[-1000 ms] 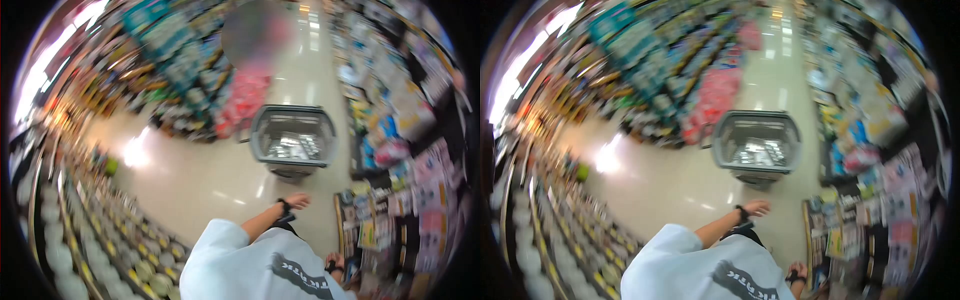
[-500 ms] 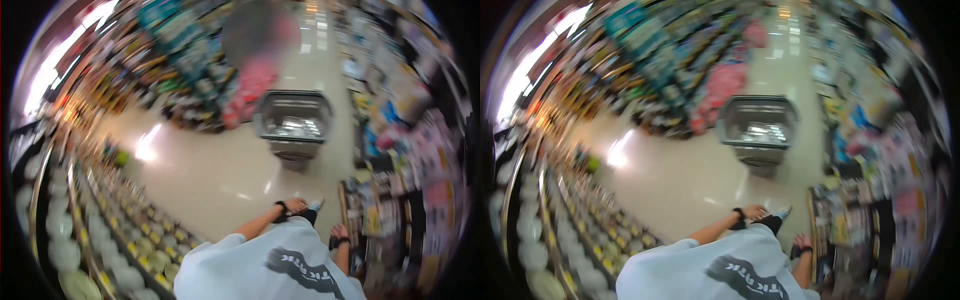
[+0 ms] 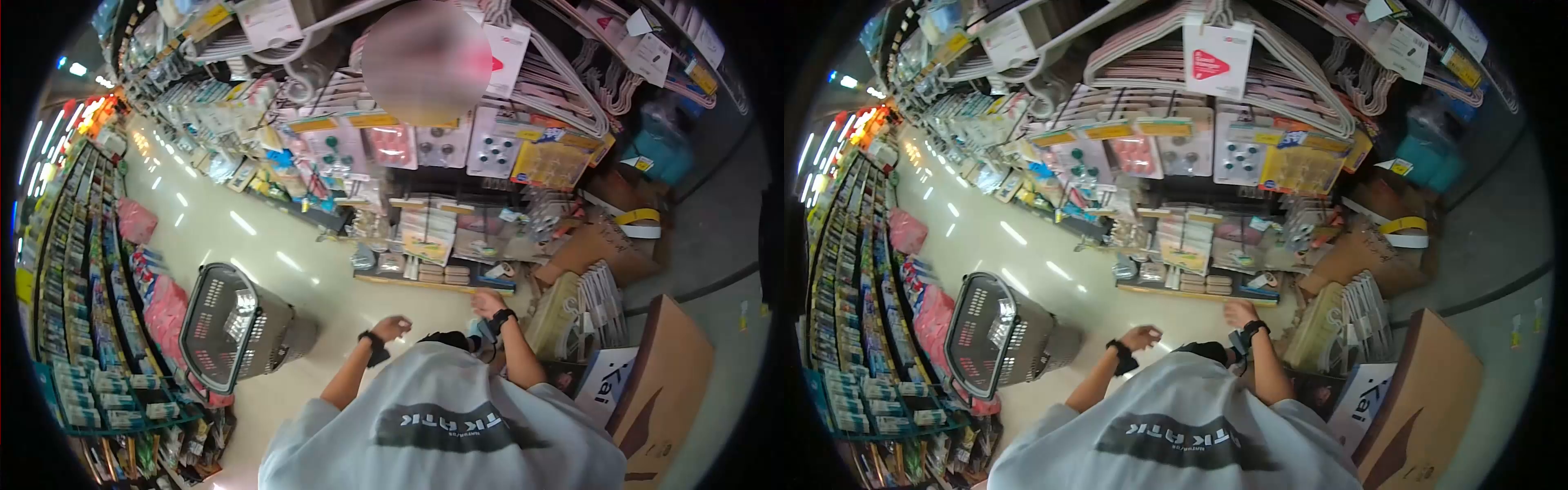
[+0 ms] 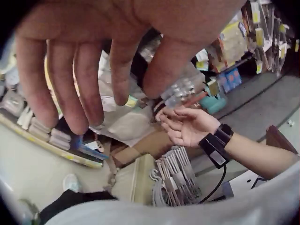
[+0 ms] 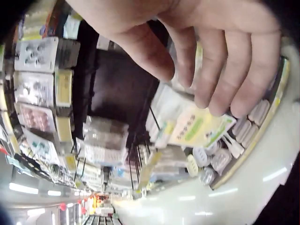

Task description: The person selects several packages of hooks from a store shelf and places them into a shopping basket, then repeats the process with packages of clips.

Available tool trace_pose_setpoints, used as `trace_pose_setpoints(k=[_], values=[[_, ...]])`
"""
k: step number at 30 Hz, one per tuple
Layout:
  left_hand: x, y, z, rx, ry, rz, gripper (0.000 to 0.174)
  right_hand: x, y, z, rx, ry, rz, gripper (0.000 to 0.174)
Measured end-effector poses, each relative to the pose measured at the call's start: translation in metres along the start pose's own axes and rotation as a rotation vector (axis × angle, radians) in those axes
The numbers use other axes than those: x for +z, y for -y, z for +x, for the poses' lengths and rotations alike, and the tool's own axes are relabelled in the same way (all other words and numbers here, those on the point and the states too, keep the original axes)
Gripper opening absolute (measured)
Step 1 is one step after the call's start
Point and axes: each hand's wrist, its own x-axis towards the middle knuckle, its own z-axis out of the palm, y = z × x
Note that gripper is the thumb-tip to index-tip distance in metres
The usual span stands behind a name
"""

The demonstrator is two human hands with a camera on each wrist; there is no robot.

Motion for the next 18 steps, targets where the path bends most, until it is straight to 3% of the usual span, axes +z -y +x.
trace_pose_setpoints(k=[3,7,9,11,13,15,16,18], values=[[0.037,-0.072,0.084,0.096,0.127,0.274,0.025,-0.040,0.057,-0.018,-0.130,-0.119,0.002,0.029],[0.082,-0.150,0.172,0.244,0.132,0.270,0.041,-0.060,0.126,-0.043,-0.239,-0.080,-0.127,0.032],[0.100,-0.177,0.202,0.381,0.044,-0.027,0.041,-0.053,0.161,-0.047,-0.204,-0.059,-0.199,0.040],[0.104,-0.214,0.213,0.288,-0.098,-0.076,0.044,-0.055,0.181,-0.033,-0.219,-0.049,-0.244,0.044],[0.105,-0.217,0.260,0.347,-0.192,-0.133,0.047,-0.049,0.203,-0.020,-0.206,-0.025,-0.283,0.049],[0.105,-0.220,0.305,0.529,-0.449,-0.145,0.051,-0.037,0.222,-0.017,-0.187,-0.115,-0.292,0.048],[0.103,-0.223,0.325,0.539,-0.461,-0.179,0.051,-0.066,0.220,0.011,-0.260,0.051,-0.325,0.049],[0.095,-0.232,0.352,0.755,-0.651,-0.237,0.055,-0.061,0.231,0.022,-0.268,-0.004,-0.369,0.050]])
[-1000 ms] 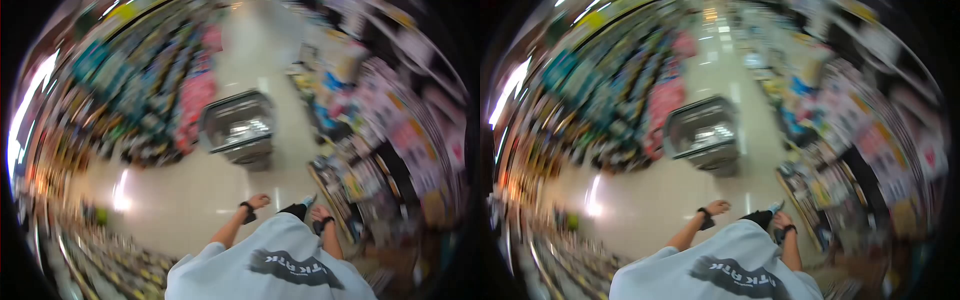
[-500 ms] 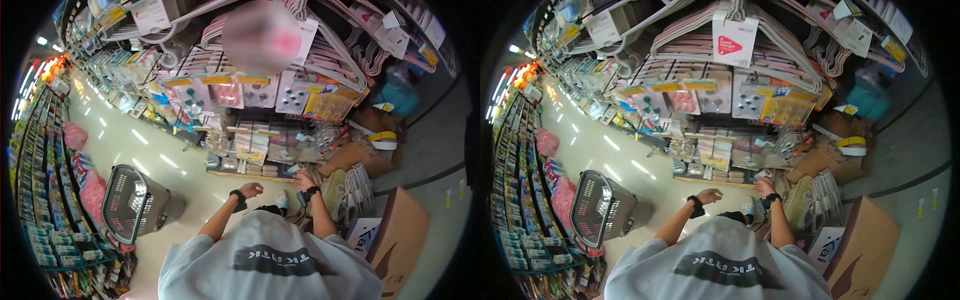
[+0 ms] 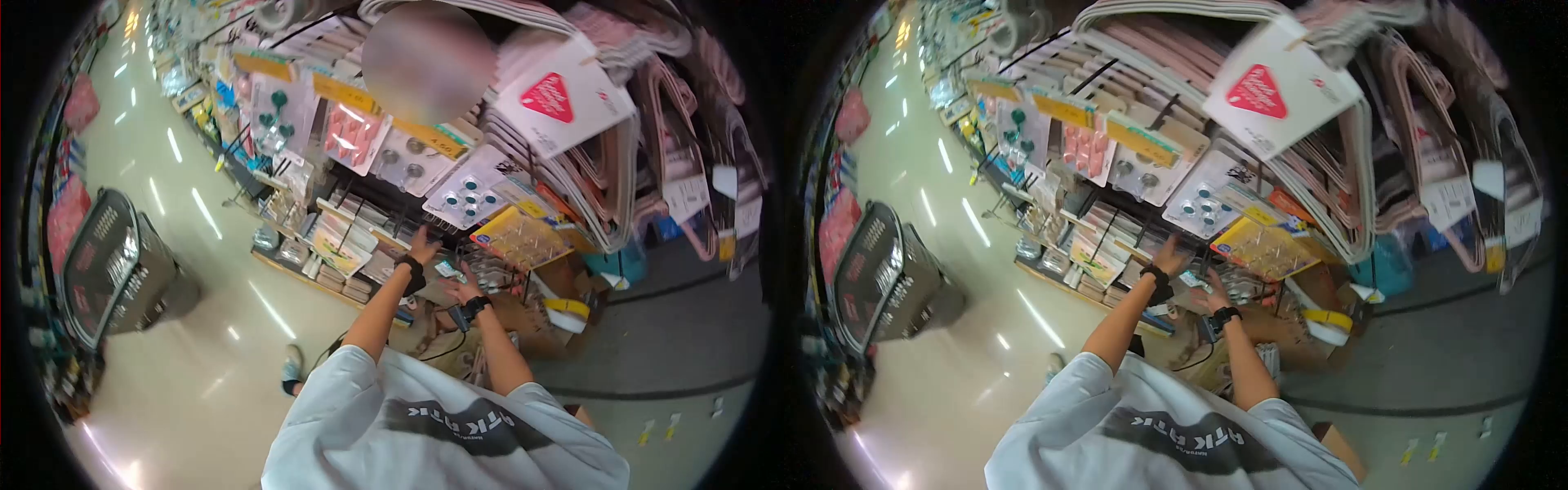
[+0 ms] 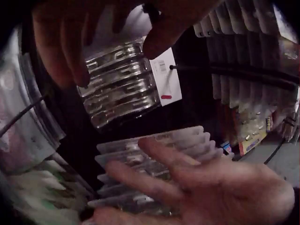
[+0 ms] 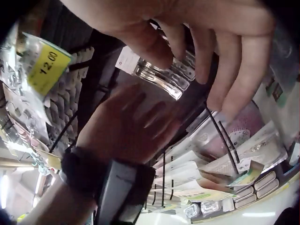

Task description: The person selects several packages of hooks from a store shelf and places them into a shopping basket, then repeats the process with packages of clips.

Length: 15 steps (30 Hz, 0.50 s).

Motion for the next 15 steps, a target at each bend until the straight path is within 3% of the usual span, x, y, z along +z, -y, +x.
trace_pose_setpoints(k=[1,2,5,6,7,9,10,11,13,14,15], values=[[0.003,0.000,0.010,-0.005,-0.035,-0.023,0.055,0.002,0.004,0.005,-0.003,-0.051,-0.011,0.051],[-0.001,-0.014,0.015,-0.050,-0.074,0.016,0.056,-0.027,-0.011,0.036,0.067,0.101,0.196,0.064],[-0.006,-0.010,0.040,-0.059,-0.145,0.038,0.059,-0.045,-0.033,0.072,0.089,0.169,0.264,0.069],[0.002,0.004,0.052,-0.032,-0.170,0.139,0.060,-0.041,-0.047,0.079,-0.281,0.140,-0.206,0.072],[0.010,0.018,0.063,-0.007,-0.190,0.241,0.061,-0.042,-0.048,0.090,-0.277,0.156,-0.232,0.072],[0.010,0.010,0.068,-0.066,-0.180,0.168,0.059,-0.048,-0.045,0.107,-0.069,0.055,0.044,0.070],[0.008,0.006,0.069,-0.081,-0.102,0.229,0.056,-0.052,-0.044,0.113,-0.064,0.059,0.028,0.070],[0.005,0.001,0.066,-0.098,-0.019,0.292,0.054,-0.063,-0.054,0.126,-0.282,0.118,-0.335,0.068],[0.013,0.010,0.069,-0.071,-0.025,0.437,0.050,-0.081,-0.071,0.143,-0.716,0.244,-1.049,0.065],[0.015,0.013,0.070,-0.031,-0.024,0.590,0.046,-0.078,-0.065,0.140,-0.714,0.252,-1.050,0.065],[0.013,0.008,0.068,-0.034,-0.030,0.591,0.046,-0.069,-0.052,0.132,-0.408,0.214,-0.593,0.062]])
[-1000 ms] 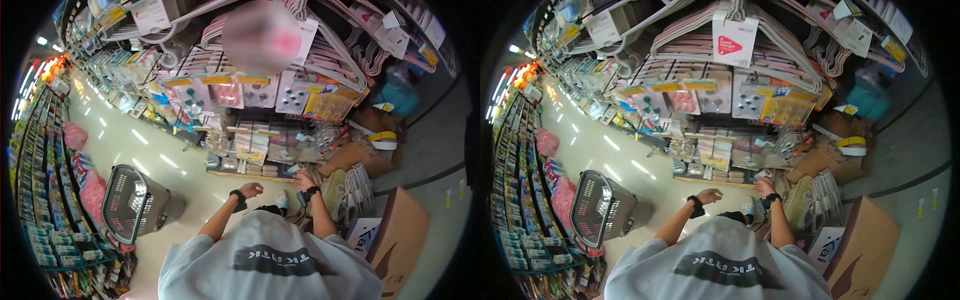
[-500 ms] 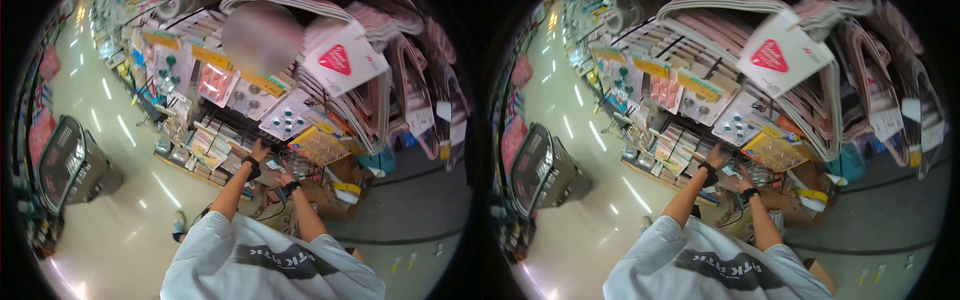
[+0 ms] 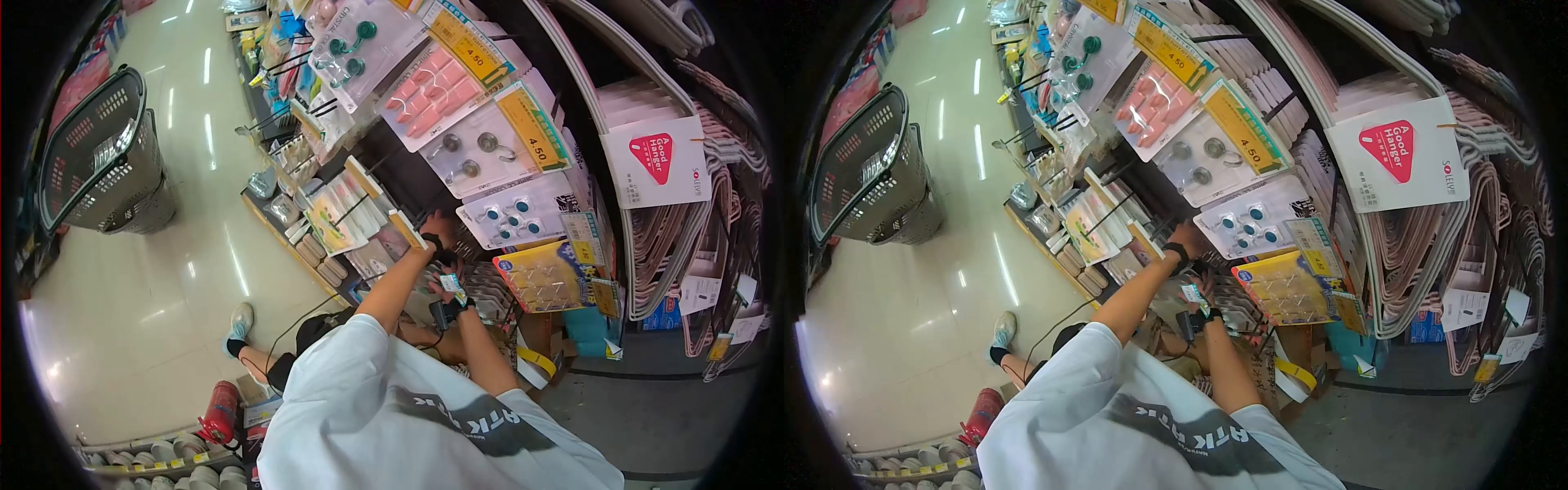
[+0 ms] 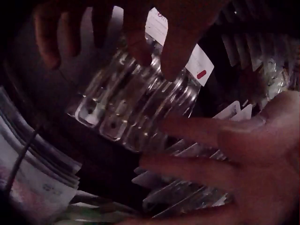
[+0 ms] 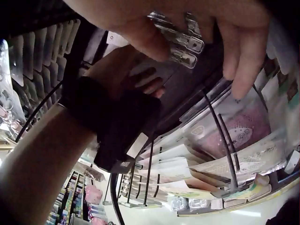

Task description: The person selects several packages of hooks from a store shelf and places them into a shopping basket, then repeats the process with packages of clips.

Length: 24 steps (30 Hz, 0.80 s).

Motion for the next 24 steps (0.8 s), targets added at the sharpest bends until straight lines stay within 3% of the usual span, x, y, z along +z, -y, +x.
trace_pose_setpoints(k=[1,2,3,4,5,6,8,9,12,14,15,16,17,18,19,20,22,24], values=[[-0.009,-0.008,-0.005,0.134,-0.006,0.036,0.048,0.001,0.016,-0.001,0.270,-0.055,0.477,0.059],[-0.015,-0.012,-0.008,0.271,-0.011,0.075,0.050,0.007,0.028,-0.005,0.264,-0.050,0.478,0.059],[0.001,-0.005,0.001,0.274,-0.017,0.082,0.050,0.018,0.037,-0.012,0.002,-0.047,0.107,0.061],[0.034,0.009,0.019,0.201,-0.089,-0.152,0.054,0.023,0.043,-0.016,-0.262,-0.049,-0.264,0.063],[0.032,0.004,0.024,0.131,-0.159,-0.387,0.059,0.018,0.049,-0.014,-0.122,0.016,-0.038,0.075],[0.028,0.001,0.029,0.145,-0.164,-0.382,0.059,0.017,0.053,-0.012,-0.136,0.011,-0.037,0.075],[0.007,-0.013,0.026,0.134,-0.041,-0.243,0.061,0.016,0.065,-0.010,0.345,-0.074,0.483,0.085],[-0.015,-0.023,0.018,0.124,0.019,-0.173,0.061,0.008,0.043,-0.006,0.334,-0.073,0.483,0.085],[-0.062,-0.044,-0.005,0.077,0.197,0.044,0.064,-0.010,-0.033,0.011,-0.364,0.089,-0.670,0.065],[0.031,0.003,0.034,0.064,0.187,0.122,0.061,-0.008,-0.024,0.007,-0.310,0.154,-0.718,0.062],[0.077,0.026,0.054,0.058,0.182,0.160,0.060,0.001,0.002,-0.008,-0.084,0.150,-0.095,0.061],[0.064,0.024,0.043,0.059,0.190,0.163,0.060,0.008,0.025,-0.021,0.142,0.135,0.527,0.060],[0.029,0.013,0.023,0.123,0.201,-0.017,0.060,0.014,0.046,-0.029,0.143,0.131,0.533,0.060],[-0.004,0.002,0.005,0.185,0.213,-0.196,0.061,0.021,0.070,-0.035,0.263,-0.001,0.634,0.057],[-0.026,-0.007,-0.009,0.184,0.219,-0.189,0.061,0.027,0.081,-0.038,0.384,-0.131,0.734,0.054],[-0.046,-0.015,-0.022,0.230,0.207,-0.171,0.062,0.023,0.060,-0.039,0.384,-0.130,0.744,0.054],[-0.070,-0.018,-0.038,0.273,0.196,-0.142,0.063,0.007,-0.015,-0.033,0.357,0.191,0.986,0.052],[-0.081,-0.017,-0.052,0.250,0.307,-0.124,0.064,0.019,0.006,-0.043,0.417,0.136,0.886,0.053]])
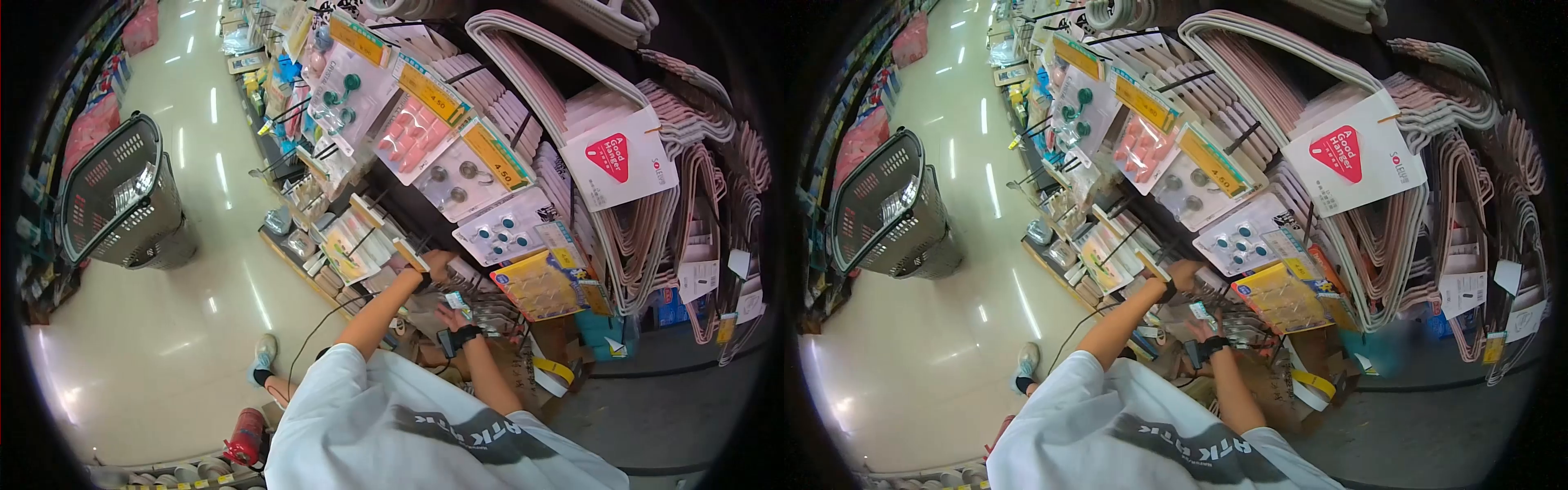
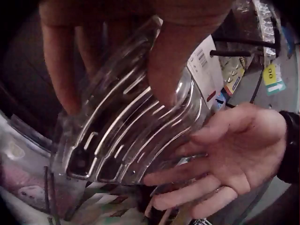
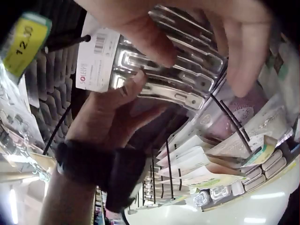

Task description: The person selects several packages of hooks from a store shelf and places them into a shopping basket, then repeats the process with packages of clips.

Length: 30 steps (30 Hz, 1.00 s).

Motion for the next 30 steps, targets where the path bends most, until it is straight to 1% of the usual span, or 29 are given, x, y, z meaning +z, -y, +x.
trace_pose_setpoints(k=[1,2,3,4,5,6,7,8,9,10,11,12,13,14,16,17,18,20,21,22,23,24,25,26,27,28,29,30], values=[[-0.004,-0.007,-0.012,0.035,0.004,0.057,0.065,0.017,0.003,-0.012,0.030,-0.094,-0.090,0.054],[0.003,-0.002,-0.016,0.029,0.003,0.067,0.065,0.036,0.006,-0.019,0.059,-0.179,-0.183,0.057],[0.014,0.010,-0.018,0.137,-0.031,0.022,0.066,0.055,0.003,-0.022,-0.027,-0.335,-0.070,0.047],[0.019,0.017,-0.024,0.245,-0.066,-0.016,0.067,0.054,0.007,-0.023,0.067,-0.335,0.062,0.031],[0.017,0.010,-0.038,0.195,-0.105,-0.006,0.064,0.073,0.010,-0.033,0.031,-0.378,0.004,0.025],[0.014,0.001,-0.052,0.148,-0.146,0.007,0.060,0.078,0.008,-0.038,0.034,-0.418,-0.039,0.024],[0.011,-0.002,-0.060,0.162,-0.147,0.027,0.061,0.096,0.011,-0.051,0.014,-0.476,-0.115,0.025],[0.008,-0.006,-0.067,0.177,-0.146,0.046,0.062,0.088,0.002,-0.053,-0.007,-0.468,-0.121,0.027],[0.000,-0.014,-0.074,0.167,-0.102,0.048,0.060,0.097,0.002,-0.062,-0.047,-0.448,-0.181,0.029],[-0.007,-0.022,-0.079,0.160,-0.056,0.045,0.057,0.104,-0.003,-0.069,-0.069,-0.518,-0.168,0.030],[-0.009,-0.024,-0.080,0.199,0.007,0.008,0.053,0.113,-0.004,-0.077,-0.014,-0.550,-0.187,0.032],[-0.012,-0.028,-0.084,0.239,0.073,-0.034,0.049,0.114,-0.010,-0.080,-0.006,-0.565,-0.165,0.044],[-0.013,-0.033,-0.091,0.252,0.041,-0.040,0.043,0.115,-0.019,-0.086,-0.019,-0.554,-0.176,0.044],[-0.012,-0.036,-0.100,0.217,0.028,0.018,0.044,0.123,-0.026,-0.095,-0.030,-0.539,-0.188,0.044],[-0.004,-0.022,-0.118,0.123,0.051,0.011,0.050,0.139,-0.045,-0.103,-0.012,-0.619,-0.153,0.039],[0.020,0.012,-0.124,0.101,0.017,-0.008,0.055,0.128,-0.061,-0.101,0.024,-0.582,-0.204,0.032],[-0.018,-0.019,-0.148,-0.015,0.113,0.014,0.060,0.119,-0.076,-0.095,0.062,-0.544,-0.258,0.025],[-0.019,0.014,-0.172,-0.015,0.130,0.031,0.064,0.145,-0.095,-0.095,0.090,-0.531,-0.327,0.022],[-0.042,0.011,-0.191,-0.048,0.118,0.044,0.064,0.157,-0.106,-0.092,0.090,-0.524,-0.337,0.018],[-0.066,0.008,-0.210,-0.077,0.106,-0.007,0.065,0.170,-0.117,-0.089,0.115,-0.493,-0.336,0.018],[-0.089,0.006,-0.234,-0.110,0.090,-0.056,0.066,0.185,-0.127,-0.084,0.081,-0.422,-0.359,0.016],[-0.108,0.009,-0.254,-0.158,0.012,-0.054,0.066,0.200,-0.139,-0.078,0.052,-0.346,-0.384,0.014],[-0.129,0.013,-0.276,-0.197,-0.002,-0.130,0.065,0.214,-0.149,-0.069,0.023,-0.293,-0.397,0.012],[-0.164,-0.001,-0.299,-0.234,-0.038,-0.206,0.064,0.247,-0.147,-0.066,0.078,-0.313,-0.507,0.015],[-0.178,0.012,-0.320,-0.237,-0.116,-0.276,0.061,0.270,-0.152,-0.056,0.045,-0.245,-0.485,0.019],[-0.208,-0.001,-0.343,-0.207,-0.153,-0.336,0.057,0.291,-0.158,-0.045,0.015,-0.171,-0.465,0.024],[-0.229,-0.011,-0.363,-0.292,-0.183,-0.467,0.061,0.320,-0.158,-0.041,0.005,-0.080,-0.445,0.032],[-0.248,-0.016,-0.383,-0.361,-0.226,-0.601,0.064,0.368,-0.150,-0.048,-0.001,-0.015,-0.457,0.035]])
